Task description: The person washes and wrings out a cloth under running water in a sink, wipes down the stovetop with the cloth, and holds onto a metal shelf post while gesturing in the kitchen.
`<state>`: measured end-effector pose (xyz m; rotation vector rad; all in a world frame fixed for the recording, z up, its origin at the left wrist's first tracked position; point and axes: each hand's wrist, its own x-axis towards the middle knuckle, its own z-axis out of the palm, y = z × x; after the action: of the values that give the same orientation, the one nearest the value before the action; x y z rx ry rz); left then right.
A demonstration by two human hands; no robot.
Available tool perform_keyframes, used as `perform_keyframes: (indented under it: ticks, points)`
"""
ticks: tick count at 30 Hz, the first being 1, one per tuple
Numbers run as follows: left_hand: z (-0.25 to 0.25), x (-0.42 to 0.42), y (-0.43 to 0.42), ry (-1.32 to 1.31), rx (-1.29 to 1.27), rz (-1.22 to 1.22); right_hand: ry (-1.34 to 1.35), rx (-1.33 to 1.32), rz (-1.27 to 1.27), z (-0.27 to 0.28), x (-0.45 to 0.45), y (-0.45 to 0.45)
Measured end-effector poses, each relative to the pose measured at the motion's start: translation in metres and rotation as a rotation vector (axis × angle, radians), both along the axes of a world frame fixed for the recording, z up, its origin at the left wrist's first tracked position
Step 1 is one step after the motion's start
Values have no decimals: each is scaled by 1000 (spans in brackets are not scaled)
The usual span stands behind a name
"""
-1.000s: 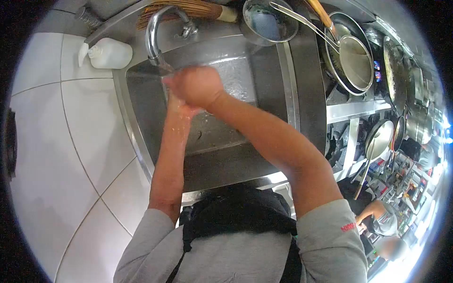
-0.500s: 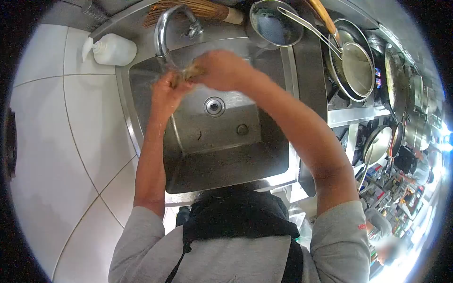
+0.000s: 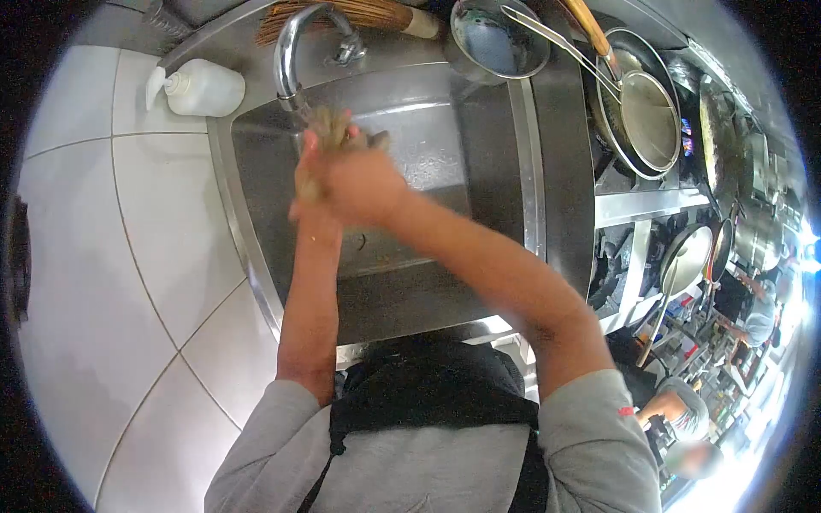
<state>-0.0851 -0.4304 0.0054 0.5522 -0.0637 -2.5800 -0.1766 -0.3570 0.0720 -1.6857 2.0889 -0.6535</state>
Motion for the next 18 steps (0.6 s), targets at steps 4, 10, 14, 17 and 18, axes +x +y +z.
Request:
perform_keyframes:
  ticks: [4, 10, 14, 17, 18]
  points:
    - [-15, 7, 10, -301, -112, 8, 147, 66, 69, -10, 4, -8]
    - [-39, 13, -11, -178, 73, -106, 280, 24, 142, -26, 12, -3]
    - [-11, -3, -3, -400, 26, -44, 229, 4, 54, -27, -1, -16]
    - [-10, -7, 0, -419, 95, -65, 113, 185, -86, -20, -9, -31]
    - [-25, -3, -8, -426, 4, -46, 121, 180, -86, -17, -3, -24]
